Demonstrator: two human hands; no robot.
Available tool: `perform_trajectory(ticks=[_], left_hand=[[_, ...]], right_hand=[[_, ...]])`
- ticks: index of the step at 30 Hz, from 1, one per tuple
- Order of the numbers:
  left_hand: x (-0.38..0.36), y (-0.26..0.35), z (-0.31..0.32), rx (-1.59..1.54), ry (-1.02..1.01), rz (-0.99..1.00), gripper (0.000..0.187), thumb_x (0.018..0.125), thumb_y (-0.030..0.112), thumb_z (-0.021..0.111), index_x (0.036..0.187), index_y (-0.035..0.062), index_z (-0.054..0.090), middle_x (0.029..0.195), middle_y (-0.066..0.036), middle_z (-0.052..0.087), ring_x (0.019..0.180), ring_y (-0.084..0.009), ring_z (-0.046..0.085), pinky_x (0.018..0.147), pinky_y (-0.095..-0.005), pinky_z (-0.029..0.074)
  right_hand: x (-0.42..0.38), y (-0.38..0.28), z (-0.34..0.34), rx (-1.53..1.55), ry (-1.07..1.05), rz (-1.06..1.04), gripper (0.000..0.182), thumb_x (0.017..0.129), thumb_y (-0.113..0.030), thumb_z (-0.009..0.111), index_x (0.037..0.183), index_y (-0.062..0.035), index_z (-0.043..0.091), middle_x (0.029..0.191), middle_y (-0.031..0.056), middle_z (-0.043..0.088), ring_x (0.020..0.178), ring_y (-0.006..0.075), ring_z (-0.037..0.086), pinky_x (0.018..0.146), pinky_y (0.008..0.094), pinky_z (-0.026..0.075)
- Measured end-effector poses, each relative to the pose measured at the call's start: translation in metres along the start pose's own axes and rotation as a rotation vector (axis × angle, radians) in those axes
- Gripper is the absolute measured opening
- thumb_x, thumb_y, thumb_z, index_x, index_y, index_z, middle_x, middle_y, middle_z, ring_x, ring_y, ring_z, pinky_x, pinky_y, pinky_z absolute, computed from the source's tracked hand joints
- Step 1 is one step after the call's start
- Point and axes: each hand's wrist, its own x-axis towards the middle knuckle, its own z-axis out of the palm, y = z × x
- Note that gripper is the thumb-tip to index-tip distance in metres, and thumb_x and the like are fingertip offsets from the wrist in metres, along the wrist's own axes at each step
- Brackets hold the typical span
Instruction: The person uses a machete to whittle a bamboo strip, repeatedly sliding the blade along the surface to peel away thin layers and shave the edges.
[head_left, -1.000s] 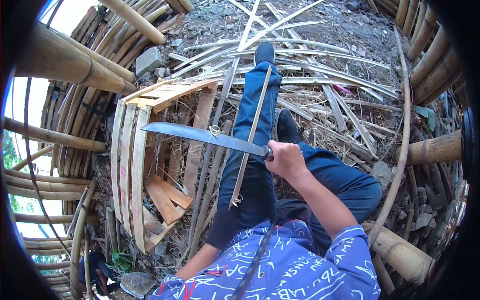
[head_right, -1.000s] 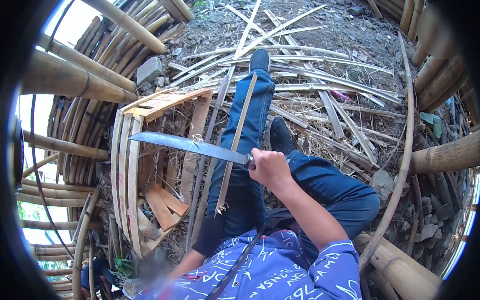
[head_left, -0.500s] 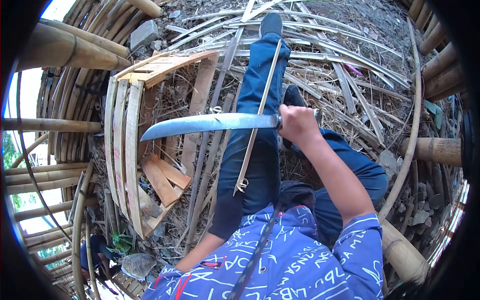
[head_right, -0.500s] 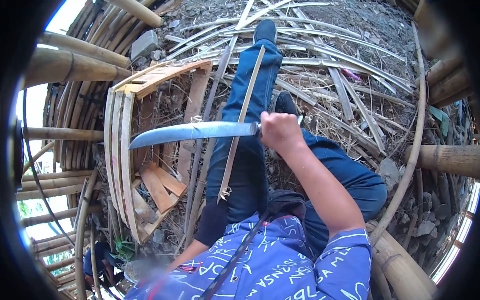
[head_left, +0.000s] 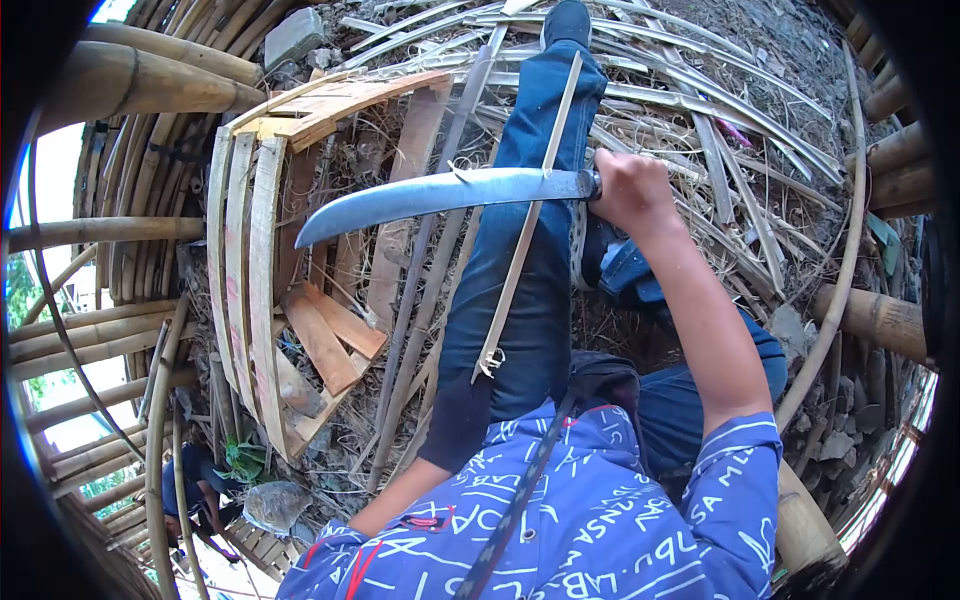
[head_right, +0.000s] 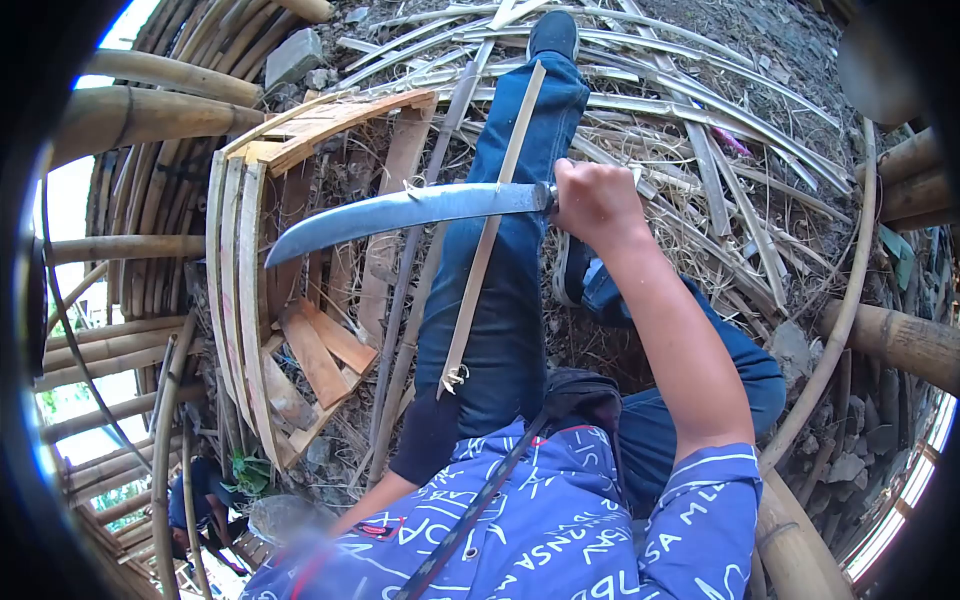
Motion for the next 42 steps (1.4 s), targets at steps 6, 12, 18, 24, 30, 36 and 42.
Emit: perform_trajectory(ticks=[6,12,18,24,30,36,42], left_hand=[[0.001,-0.004,0.0,-0.097,0.043,0.029,0.023,0.094,0.019,0.045,0.094,-0.001,0.057,0.075,-0.027,0.057,0.074,-0.0465,0.056,0.058,-0.0474,0.042],[-0.005,-0.021,0.003,-0.071,0.035,-0.095,0.018,0.091,0.017,0.049,0.094,0.0008,0.057,0.074,-0.027,0.057,0.075,-0.0461,0.057,0.057,-0.0484,0.042],[0.003,-0.02,-0.002,-0.021,0.027,-0.037,0.02,0.09,0.017,0.05,0.091,-0.0007,0.058,0.072,-0.027,0.057,0.072,-0.0458,0.057,0.056,-0.0479,0.042],[0.001,-0.004,-0.008,-0.097,0.005,-0.149,0.024,0.091,0.019,0.047,0.089,-0.0023,0.058,0.072,-0.027,0.057,0.07,-0.0418,0.059,0.058,-0.0432,0.042],[0.003,-0.01,-0.007,-0.115,0.019,-0.031,0.027,0.093,0.021,0.045,0.09,-0.0026,0.058,0.075,-0.026,0.058,0.071,-0.0423,0.058,0.059,-0.0431,0.042],[0.004,-0.001,-0.007,0.065,0.019,0.079,0.027,0.094,0.021,0.044,0.09,-0.0018,0.058,0.074,-0.025,0.058,0.072,-0.0427,0.058,0.06,-0.0443,0.042],[0.009,-0.004,-0.001,0.167,0.108,0.306,0.023,0.094,0.015,0.041,0.089,-0.001,0.057,0.072,-0.022,0.057,0.07,-0.0388,0.057,0.06,-0.0464,0.043]], right_hand=[[0.011,0.014,0.002,-0.095,0.068,-0.033,0.021,0.063,-0.018,0.07,0.071,-0.0077,0.054,0.068,0.0141,0.063,0.064,0.0326,0.064,0.06,0.0421,0.053],[0.062,0.136,-0.057,-0.21,-0.079,0.661,0.024,0.082,-0.02,0.056,0.093,-0.0007,0.065,0.088,0.0206,0.067,0.088,0.0346,0.066,0.079,0.0444,0.052],[-0.006,0.161,-0.05,-0.107,0.031,0.709,0.024,0.075,-0.025,0.06,0.08,-0.002,0.066,0.082,0.0218,0.066,0.082,0.0382,0.065,0.074,0.0462,0.05],[-0.071,0.086,-0.007,0.491,0.149,0.749,0.015,0.069,-0.011,0.068,0.064,-0.0004,0.059,0.056,0.0095,0.06,0.052,0.0155,0.058,0.052,0.0299,0.044],[-0.1,-0.029,-0.023,0.975,0.058,0.614,0.03,0.068,-0.017,0.079,0.061,-0.0056,0.052,0.055,-0.0045,0.05,0.05,0.0048,0.041,0.046,0.0242,0.034],[-0.108,-0.078,-0.03,0.678,-0.022,0.349,0.008,0.068,-0.009,0.062,0.064,-0.0039,0.057,0.062,0.0155,0.06,0.06,0.0358,0.06,0.052,0.0412,0.047],[-0.099,-0.091,-0.025,0.35,-0.025,0.07,0.01,0.068,-0.013,0.061,0.066,-0.0055,0.055,0.062,0.0146,0.061,0.06,0.0331,0.062,0.054,0.0427,0.05]])
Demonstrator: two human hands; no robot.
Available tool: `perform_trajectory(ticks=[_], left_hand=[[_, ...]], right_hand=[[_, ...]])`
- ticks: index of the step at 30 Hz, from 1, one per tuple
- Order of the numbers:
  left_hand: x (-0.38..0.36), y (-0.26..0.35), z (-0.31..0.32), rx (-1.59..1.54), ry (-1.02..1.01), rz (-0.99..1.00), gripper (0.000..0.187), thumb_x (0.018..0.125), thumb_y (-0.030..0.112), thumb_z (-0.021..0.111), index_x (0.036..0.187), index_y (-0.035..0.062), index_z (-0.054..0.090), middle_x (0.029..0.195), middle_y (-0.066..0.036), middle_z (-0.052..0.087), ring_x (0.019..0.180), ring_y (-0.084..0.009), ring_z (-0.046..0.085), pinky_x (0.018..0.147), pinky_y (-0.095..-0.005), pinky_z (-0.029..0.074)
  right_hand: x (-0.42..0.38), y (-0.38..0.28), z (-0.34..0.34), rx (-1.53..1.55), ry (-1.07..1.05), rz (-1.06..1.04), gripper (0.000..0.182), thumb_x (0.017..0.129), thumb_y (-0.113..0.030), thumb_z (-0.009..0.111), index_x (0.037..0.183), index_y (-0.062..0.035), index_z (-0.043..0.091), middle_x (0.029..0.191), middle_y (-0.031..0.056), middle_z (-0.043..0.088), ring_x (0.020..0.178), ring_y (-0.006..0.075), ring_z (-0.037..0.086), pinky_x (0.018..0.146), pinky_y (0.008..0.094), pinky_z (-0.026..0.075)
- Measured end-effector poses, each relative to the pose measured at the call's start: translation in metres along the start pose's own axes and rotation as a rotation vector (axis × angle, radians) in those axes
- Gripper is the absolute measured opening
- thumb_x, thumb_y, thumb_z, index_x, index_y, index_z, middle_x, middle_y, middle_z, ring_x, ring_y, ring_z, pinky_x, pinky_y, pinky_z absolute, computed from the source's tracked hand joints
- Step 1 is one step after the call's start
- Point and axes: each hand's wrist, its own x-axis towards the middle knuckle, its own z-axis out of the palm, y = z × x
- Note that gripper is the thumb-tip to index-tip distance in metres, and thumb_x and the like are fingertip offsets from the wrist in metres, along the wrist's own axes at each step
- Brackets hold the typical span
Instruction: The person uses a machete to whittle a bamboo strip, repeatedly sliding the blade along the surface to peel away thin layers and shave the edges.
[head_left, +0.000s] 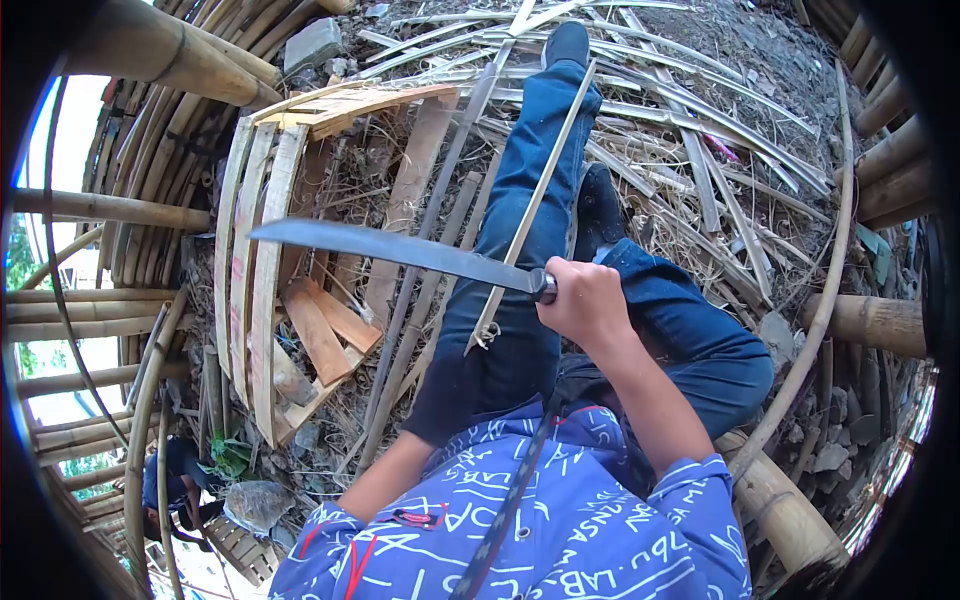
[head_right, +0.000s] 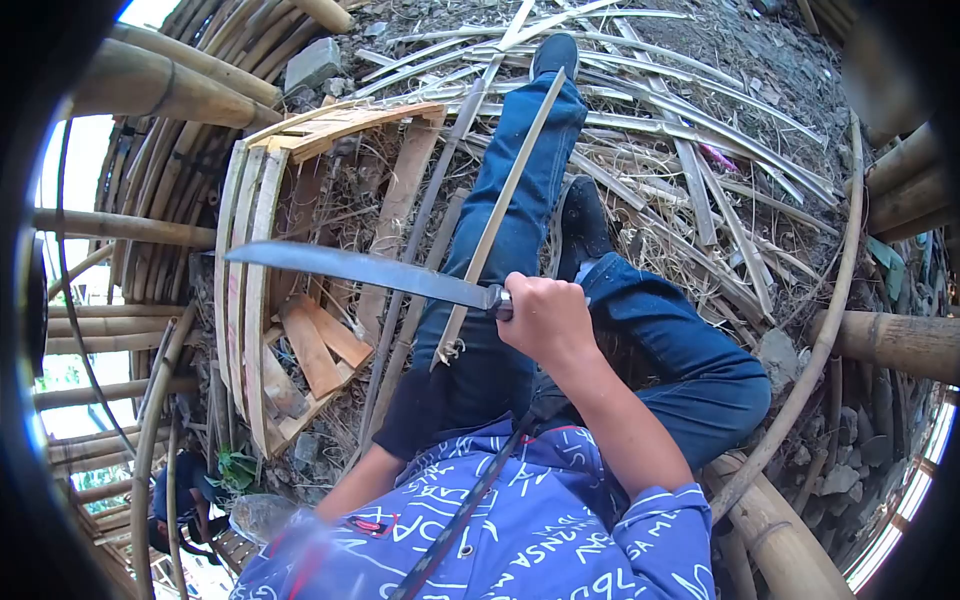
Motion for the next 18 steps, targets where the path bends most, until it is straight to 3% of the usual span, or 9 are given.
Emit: perform_trajectory(ticks=[1,5,7,8,13,15,18], left_hand=[[0.0,0.0,0.002,0.139,0.059,0.149,0.021,0.094,0.014,0.041,0.09,-0.0005,0.057,0.073,-0.021,0.057,0.07,-0.0378,0.057,0.06,-0.0468,0.044],[0.016,0.009,0.005,-0.115,-0.036,0.015,0.017,0.091,0.011,0.043,0.091,0.0003,0.056,0.076,-0.02,0.057,0.07,-0.0371,0.056,0.059,-0.0467,0.044],[0.019,0.002,0.014,0.131,0.036,0.228,0.016,0.088,0.009,0.045,0.094,0.0004,0.056,0.076,-0.018,0.058,0.069,-0.0356,0.057,0.06,-0.0456,0.044],[0.019,0.001,0.016,0.131,0.033,0.227,0.016,0.088,0.009,0.045,0.094,0.0004,0.056,0.076,-0.018,0.058,0.069,-0.0356,0.057,0.06,-0.0456,0.044],[0.024,0.0,0.016,0.117,0.088,0.352,0.017,0.081,0.006,0.052,0.097,-0.0013,0.056,0.069,-0.02,0.055,0.063,-0.0358,0.056,0.054,-0.0441,0.041],[0.023,0.007,0.01,0.137,0.077,0.331,0.017,0.083,0.006,0.05,0.097,-0.0007,0.057,0.072,-0.018,0.056,0.064,-0.0341,0.057,0.054,-0.0433,0.043],[0.02,0.009,0.008,0.196,0.076,0.32,0.017,0.086,0.007,0.048,0.098,0.0,0.057,0.075,-0.017,0.058,0.064,-0.0323,0.058,0.054,-0.0423,0.045]], right_hand=[[0.002,0.0,0.0,-0.053,-0.024,-0.029,0.01,0.068,-0.014,0.061,0.067,-0.0056,0.055,0.062,0.0146,0.061,0.059,0.0323,0.063,0.054,0.0422,0.05],[0.01,0.004,-0.005,-0.145,-0.05,-0.057,0.012,0.069,-0.016,0.061,0.067,-0.0053,0.055,0.062,0.0149,0.062,0.059,0.0308,0.064,0.053,0.041,0.05],[0.017,0.01,-0.006,-0.209,-0.03,-0.073,0.013,0.069,-0.017,0.062,0.067,-0.0054,0.056,0.062,0.0149,0.062,0.059,0.0298,0.065,0.053,0.0396,0.051],[0.02,0.013,-0.005,-0.206,-0.031,-0.034,0.011,0.066,-0.014,0.061,0.066,-0.0054,0.053,0.062,0.0154,0.06,0.059,0.0336,0.062,0.055,0.0433,0.05],[0.029,0.022,-0.007,-0.26,-0.085,-0.042,0.011,0.065,-0.013,0.061,0.066,-0.0054,0.053,0.062,0.0154,0.061,0.06,0.0335,0.063,0.056,0.0433,0.051],[0.031,0.023,-0.009,-0.302,-0.124,-0.082,0.011,0.067,-0.015,0.063,0.068,-0.0058,0.057,0.064,0.0154,0.064,0.06,0.0301,0.066,0.055,0.039,0.052],[0.037,0.029,-0.005,-0.336,-0.136,-0.073,0.013,0.066,-0.015,0.064,0.069,-0.0059,0.057,0.065,0.0154,0.064,0.062,0.0304,0.066,0.056,0.0401,0.053]])
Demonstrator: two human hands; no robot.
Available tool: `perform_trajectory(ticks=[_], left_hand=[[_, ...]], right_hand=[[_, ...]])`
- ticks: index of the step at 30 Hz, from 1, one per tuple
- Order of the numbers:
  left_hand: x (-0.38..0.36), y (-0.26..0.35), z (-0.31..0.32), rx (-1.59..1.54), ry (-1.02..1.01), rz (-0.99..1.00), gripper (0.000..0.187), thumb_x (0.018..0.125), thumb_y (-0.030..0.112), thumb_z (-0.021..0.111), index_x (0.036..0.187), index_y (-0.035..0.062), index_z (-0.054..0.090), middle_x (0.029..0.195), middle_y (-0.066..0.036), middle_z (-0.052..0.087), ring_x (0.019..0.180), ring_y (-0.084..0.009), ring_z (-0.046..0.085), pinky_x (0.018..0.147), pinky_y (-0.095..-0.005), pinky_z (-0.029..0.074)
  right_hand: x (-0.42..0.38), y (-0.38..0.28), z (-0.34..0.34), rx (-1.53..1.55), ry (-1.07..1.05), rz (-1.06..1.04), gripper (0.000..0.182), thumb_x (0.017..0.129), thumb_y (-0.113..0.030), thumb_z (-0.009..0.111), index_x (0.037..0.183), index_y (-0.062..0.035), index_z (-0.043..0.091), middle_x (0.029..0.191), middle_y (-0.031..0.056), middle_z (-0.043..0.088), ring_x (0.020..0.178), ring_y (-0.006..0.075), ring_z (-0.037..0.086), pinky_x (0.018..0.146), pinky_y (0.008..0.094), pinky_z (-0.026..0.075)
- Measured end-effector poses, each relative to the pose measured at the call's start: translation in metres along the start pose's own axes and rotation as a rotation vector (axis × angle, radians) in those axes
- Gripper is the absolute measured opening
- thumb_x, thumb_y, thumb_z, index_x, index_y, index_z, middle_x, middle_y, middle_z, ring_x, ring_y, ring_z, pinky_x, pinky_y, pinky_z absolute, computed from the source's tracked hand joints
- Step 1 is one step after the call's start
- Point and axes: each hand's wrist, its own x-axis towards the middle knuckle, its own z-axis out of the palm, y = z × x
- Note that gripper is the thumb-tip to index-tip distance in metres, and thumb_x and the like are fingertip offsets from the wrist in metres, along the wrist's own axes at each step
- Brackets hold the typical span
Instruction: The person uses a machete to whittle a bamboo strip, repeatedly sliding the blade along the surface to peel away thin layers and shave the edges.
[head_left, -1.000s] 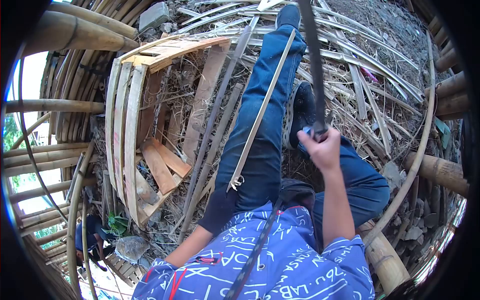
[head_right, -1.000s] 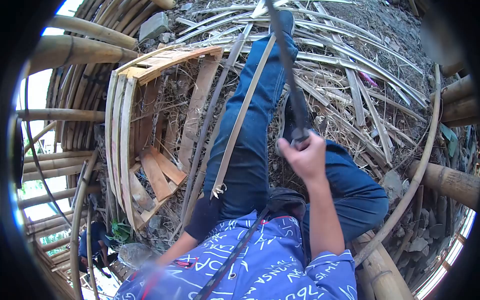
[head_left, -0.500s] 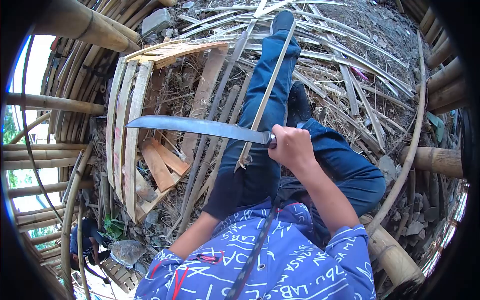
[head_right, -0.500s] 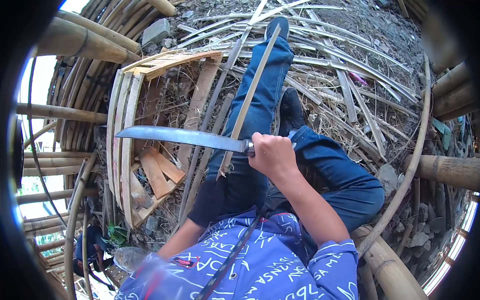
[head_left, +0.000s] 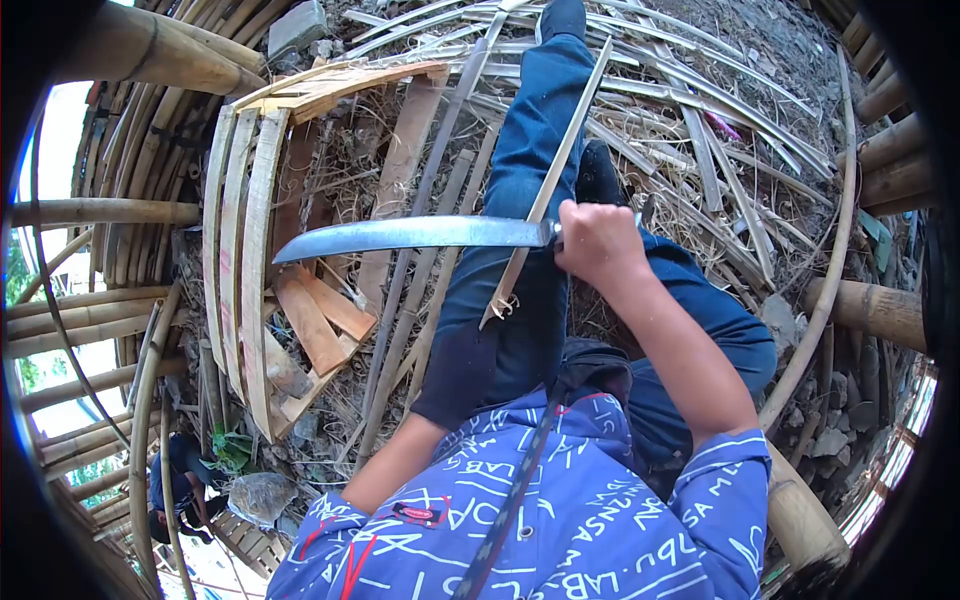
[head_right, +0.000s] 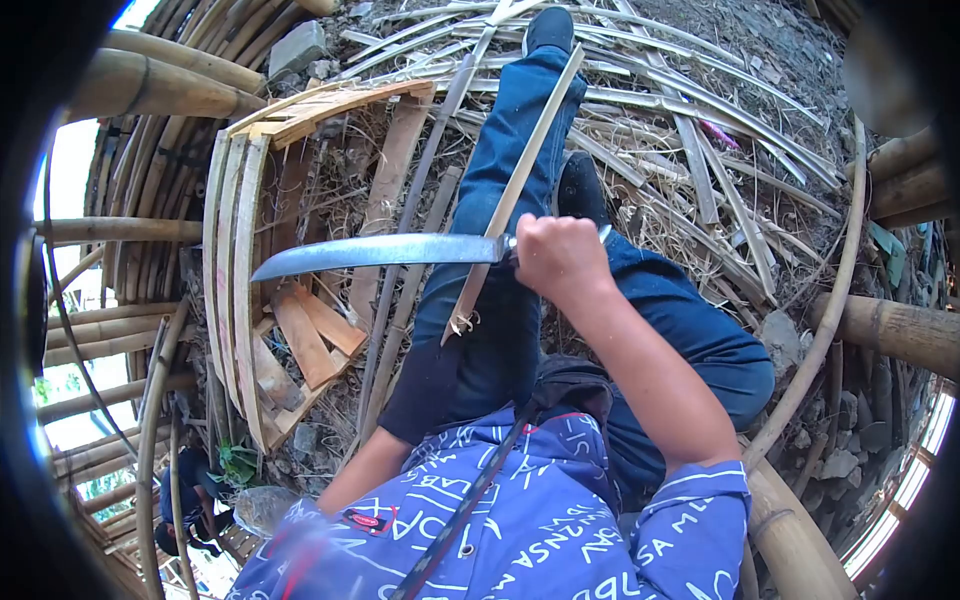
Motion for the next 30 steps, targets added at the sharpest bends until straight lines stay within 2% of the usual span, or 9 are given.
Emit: perform_trajectory(ticks=[8,11,13,17,19,20,23,25,30], left_hand=[[0.001,0.002,-0.003,-0.073,-0.077,-0.069,0.017,0.087,0.007,0.049,0.099,-0.0008,0.057,0.073,-0.018,0.057,0.064,-0.0324,0.058,0.052,-0.0422,0.043],[-0.004,-0.006,0.001,-0.096,-0.157,-0.17,0.019,0.086,0.004,0.049,0.103,-0.0031,0.057,0.073,-0.018,0.052,0.067,-0.0316,0.052,0.054,-0.0408,0.037],[-0.005,-0.01,0.002,0.016,-0.02,-0.037,0.019,0.086,0.004,0.049,0.102,-0.0032,0.057,0.073,-0.02,0.051,0.066,-0.0328,0.052,0.054,-0.0414,0.037],[0.003,-0.008,-0.001,-0.253,-0.097,-0.174,0.021,0.085,0.004,0.05,0.103,-0.0038,0.056,0.074,-0.02,0.051,0.066,-0.0331,0.052,0.055,-0.0411,0.039],[0.006,-0.006,0.0,0.048,0.078,0.009,0.024,0.083,0.003,0.049,0.105,-0.0036,0.056,0.075,-0.02,0.051,0.066,-0.0334,0.052,0.055,-0.0411,0.04],[0.008,-0.006,0.001,0.044,0.077,0.011,0.024,0.083,0.003,0.049,0.105,-0.0036,0.056,0.075,-0.02,0.051,0.066,-0.0334,0.052,0.055,-0.0411,0.04],[0.008,-0.005,0.002,0.009,-0.012,-0.093,0.024,0.081,0.001,0.05,0.104,-0.0025,0.056,0.075,-0.02,0.051,0.065,-0.0333,0.053,0.054,-0.0413,0.041],[0.011,-0.003,0.001,-0.085,0.007,-0.195,0.017,0.092,0.011,0.046,0.098,0.0009,0.058,0.077,-0.02,0.059,0.066,-0.0374,0.058,0.054,-0.0457,0.043],[0.014,0.001,0.001,-0.242,0.042,-0.322,0.018,0.091,0.013,0.047,0.093,-0.0008,0.058,0.076,-0.023,0.059,0.068,-0.0397,0.058,0.055,-0.0458,0.044]], right_hand=[[0.022,0.037,0.004,-0.047,0.1,0.115,0.011,0.067,-0.015,0.063,0.07,-0.0051,0.059,0.067,0.0162,0.064,0.064,0.0324,0.066,0.06,0.0416,0.053],[0.013,0.02,-0.007,0.056,0.146,0.117,0.01,0.066,-0.014,0.063,0.069,-0.0047,0.059,0.066,0.0169,0.064,0.064,0.0344,0.065,0.06,0.0435,0.052],[-0.002,0.003,-0.013,0.201,0.099,0.116,0.01,0.067,-0.014,0.062,0.068,-0.0042,0.058,0.066,0.0172,0.063,0.063,0.0351,0.064,0.059,0.0452,0.051],[-0.012,-0.01,-0.01,0.174,0.024,0.029,0.01,0.066,-0.013,0.062,0.067,-0.0043,0.058,0.064,0.0173,0.062,0.06,0.0338,0.063,0.057,0.0424,0.051],[-0.01,-0.012,-0.009,0.128,0.007,0.024,0.012,0.065,-0.014,0.065,0.067,-0.0047,0.058,0.064,0.0168,0.062,0.059,0.0321,0.064,0.055,0.0402,0.051],[-0.008,-0.011,-0.01,0.08,-0.015,0.008,0.013,0.065,-0.016,0.066,0.068,-0.0049,0.059,0.064,0.0161,0.063,0.06,0.0312,0.065,0.055,0.0397,0.052],[-0.002,-0.007,-0.004,0.028,-0.068,-0.02,0.019,0.063,-0.02,0.07,0.069,-0.005,0.06,0.067,0.0151,0.065,0.063,0.0298,0.066,0.056,0.0389,0.052],[0.004,-0.005,-0.004,-0.025,-0.09,-0.016,0.021,0.063,-0.021,0.07,0.07,-0.005,0.06,0.068,0.015,0.065,0.064,0.03,0.067,0.057,0.0388,0.053],[0.011,-0.004,-0.004,-0.024,-0.118,-0.008,0.018,0.061,-0.018,0.069,0.071,-0.0054,0.06,0.068,0.0154,0.065,0.064,0.0303,0.067,0.057,0.0389,0.053]])
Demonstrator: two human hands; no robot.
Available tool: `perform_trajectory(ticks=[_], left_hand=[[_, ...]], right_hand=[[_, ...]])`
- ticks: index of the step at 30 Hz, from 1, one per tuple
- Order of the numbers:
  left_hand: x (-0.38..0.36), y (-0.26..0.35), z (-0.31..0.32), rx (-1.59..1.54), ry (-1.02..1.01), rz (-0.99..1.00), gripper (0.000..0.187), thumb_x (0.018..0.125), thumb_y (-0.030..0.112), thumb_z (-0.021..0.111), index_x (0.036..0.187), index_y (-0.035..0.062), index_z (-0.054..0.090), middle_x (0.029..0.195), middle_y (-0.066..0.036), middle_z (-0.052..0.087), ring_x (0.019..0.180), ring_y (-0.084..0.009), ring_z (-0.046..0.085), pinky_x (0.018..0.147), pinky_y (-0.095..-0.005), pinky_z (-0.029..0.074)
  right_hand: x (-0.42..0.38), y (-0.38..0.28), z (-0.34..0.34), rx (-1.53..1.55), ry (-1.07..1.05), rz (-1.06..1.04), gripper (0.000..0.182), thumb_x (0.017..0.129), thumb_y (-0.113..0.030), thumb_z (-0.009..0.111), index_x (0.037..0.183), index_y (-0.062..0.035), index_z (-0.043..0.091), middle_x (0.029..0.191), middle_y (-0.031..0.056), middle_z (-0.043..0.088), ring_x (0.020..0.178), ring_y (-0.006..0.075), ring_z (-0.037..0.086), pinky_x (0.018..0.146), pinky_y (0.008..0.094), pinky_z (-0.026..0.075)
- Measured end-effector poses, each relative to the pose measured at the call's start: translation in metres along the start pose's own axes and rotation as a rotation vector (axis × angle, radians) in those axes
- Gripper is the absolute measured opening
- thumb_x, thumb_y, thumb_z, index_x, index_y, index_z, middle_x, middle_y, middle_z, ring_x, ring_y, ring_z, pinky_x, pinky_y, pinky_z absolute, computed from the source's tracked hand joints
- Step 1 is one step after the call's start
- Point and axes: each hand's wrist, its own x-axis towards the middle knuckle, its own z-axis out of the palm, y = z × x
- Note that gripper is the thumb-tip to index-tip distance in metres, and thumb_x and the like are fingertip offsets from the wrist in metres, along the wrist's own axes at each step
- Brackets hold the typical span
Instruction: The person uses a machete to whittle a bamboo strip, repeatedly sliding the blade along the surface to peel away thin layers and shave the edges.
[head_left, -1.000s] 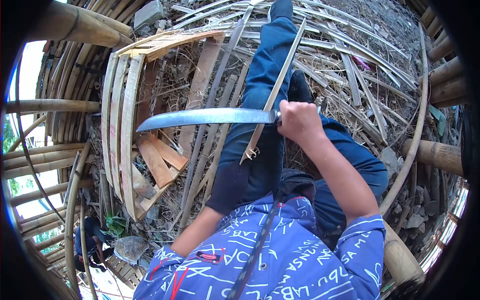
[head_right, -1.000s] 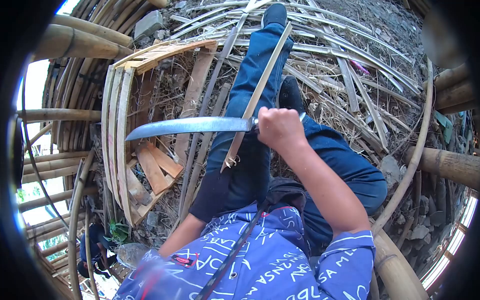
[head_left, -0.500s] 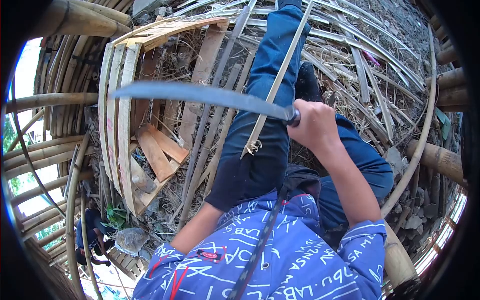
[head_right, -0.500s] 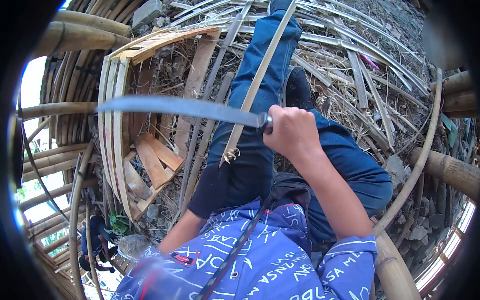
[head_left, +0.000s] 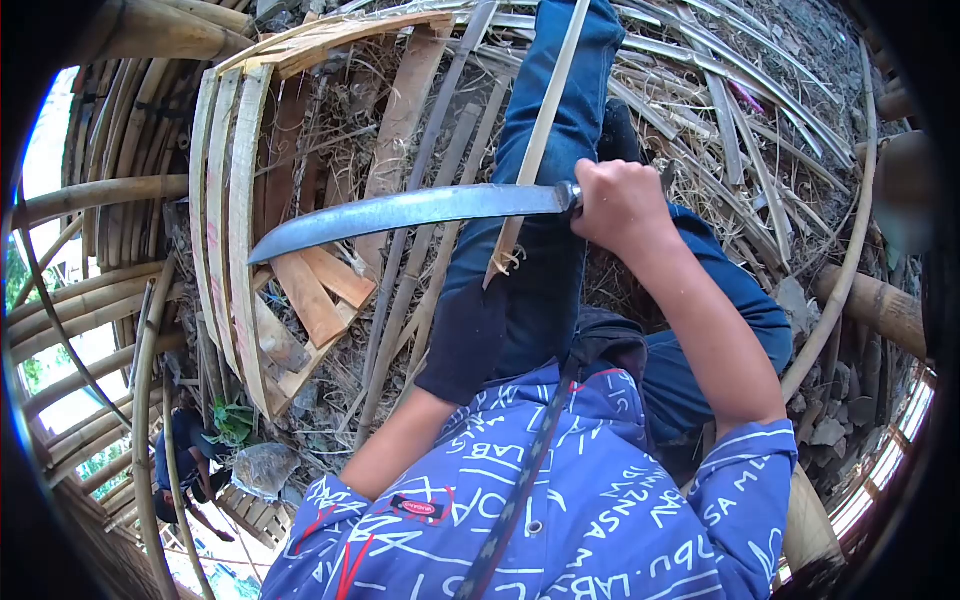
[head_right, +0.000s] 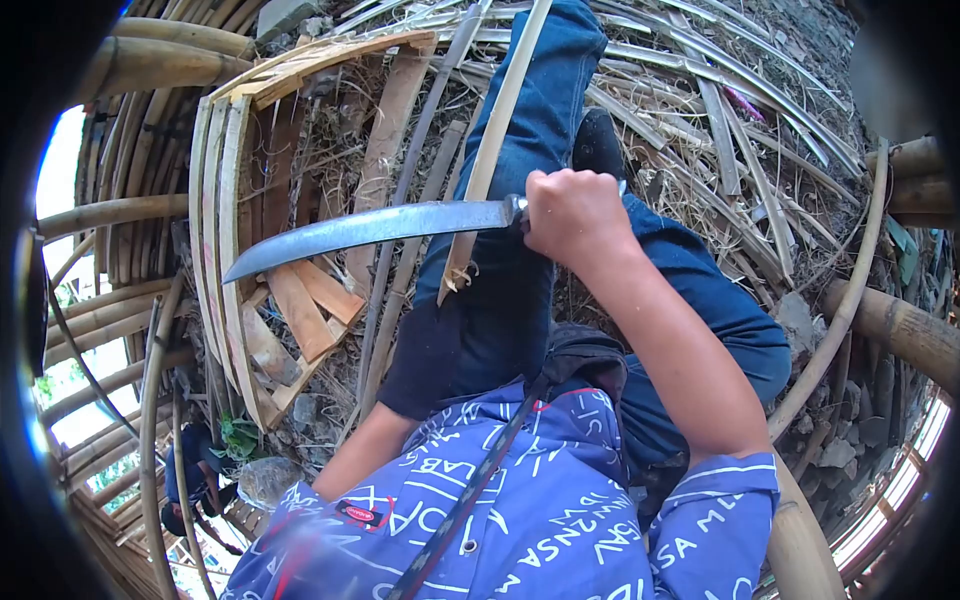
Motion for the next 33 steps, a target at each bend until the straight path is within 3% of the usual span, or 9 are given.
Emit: perform_trajectory(ticks=[5,11,13,16,20,22,23,30,33], left_hand=[[0.001,0.006,-0.005,0.125,-0.033,0.065,0.022,0.091,0.016,0.049,0.088,-0.0027,0.058,0.075,-0.026,0.058,0.072,-0.0432,0.057,0.057,-0.0474,0.043],[-0.004,0.007,-0.005,0.037,0.043,0.023,0.016,0.09,0.011,0.048,0.094,-0.0018,0.057,0.073,-0.022,0.058,0.066,-0.0382,0.058,0.055,-0.0445,0.044],[-0.001,0.005,-0.008,0.167,0.0,0.162,0.017,0.092,0.011,0.047,0.095,-0.002,0.057,0.07,-0.021,0.057,0.064,-0.0372,0.058,0.054,-0.0437,0.043],[0.0,0.006,-0.009,0.025,-0.093,0.023,0.019,0.093,0.013,0.047,0.095,-0.0027,0.058,0.07,-0.021,0.057,0.064,-0.0372,0.059,0.053,-0.044,0.043],[-0.002,0.001,-0.005,0.202,0.019,0.178,0.021,0.094,0.015,0.047,0.095,-0.003,0.058,0.068,-0.021,0.057,0.063,-0.0367,0.059,0.051,-0.0442,0.042],[-0.001,0.0,-0.004,0.026,-0.095,-0.07,0.018,0.092,0.012,0.049,0.097,-0.0021,0.058,0.07,-0.02,0.058,0.061,-0.0347,0.059,0.05,-0.0424,0.043],[-0.003,0.0,-0.004,0.027,-0.098,-0.078,0.018,0.092,0.012,0.049,0.097,-0.0021,0.058,0.07,-0.02,0.058,0.061,-0.0347,0.059,0.05,-0.0424,0.043],[0.002,-0.002,-0.009,0.123,-0.105,0.096,0.021,0.093,0.014,0.049,0.097,-0.0045,0.056,0.072,-0.022,0.058,0.063,-0.0386,0.059,0.051,-0.0441,0.042],[-0.007,0.001,-0.011,0.06,-0.13,0.03,0.021,0.094,0.015,0.048,0.095,-0.004,0.056,0.073,-0.023,0.058,0.065,-0.0408,0.058,0.051,-0.0453,0.041]], right_hand=[[0.001,0.003,0.007,-0.001,0.074,-0.024,0.018,0.06,-0.017,0.068,0.07,-0.0057,0.06,0.066,0.0148,0.064,0.063,0.0308,0.066,0.056,0.0398,0.052],[0.004,0.009,0.017,0.007,0.12,-0.005,0.027,0.052,-0.016,0.072,0.07,-0.008,0.053,0.066,0.0112,0.061,0.066,0.0318,0.064,0.057,0.0431,0.05],[0.005,0.009,0.015,0.029,0.088,-0.002,0.025,0.054,-0.016,0.071,0.07,-0.0075,0.053,0.067,0.012,0.061,0.067,0.0324,0.064,0.058,0.0435,0.05],[0.016,0.02,0.022,0.018,0.197,0.047,0.022,0.057,-0.016,0.069,0.07,-0.0072,0.054,0.068,0.0124,0.063,0.067,0.034,0.063,0.06,0.0446,0.05],[0.025,0.024,0.019,0.002,0.217,-0.031,0.02,0.061,-0.018,0.067,0.069,-0.0072,0.052,0.066,0.0122,0.061,0.065,0.0343,0.063,0.058,0.0445,0.05],[0.029,0.026,0.018,-0.017,0.233,-0.06,0.017,0.061,-0.017,0.067,0.069,-0.0071,0.055,0.066,0.0131,0.062,0.064,0.0324,0.064,0.057,0.0423,0.051],[0.029,0.026,0.02,-0.032,0.242,-0.086,0.015,0.061,-0.017,0.067,0.069,-0.0071,0.058,0.065,0.0139,0.064,0.063,0.0304,0.066,0.056,0.04,0.053],[0.033,0.032,0.025,-0.012,0.277,-0.078,0.017,0.063,-0.019,0.068,0.069,-0.0071,0.057,0.067,0.0125,0.065,0.064,0.0308,0.066,0.058,0.0402,0.053],[0.046,0.073,0.024,-0.111,0.404,0.18,0.012,0.075,-0.018,0.059,0.077,-0.0066,0.064,0.071,0.0164,0.066,0.069,0.0348,0.067,0.064,0.0428,0.054]])
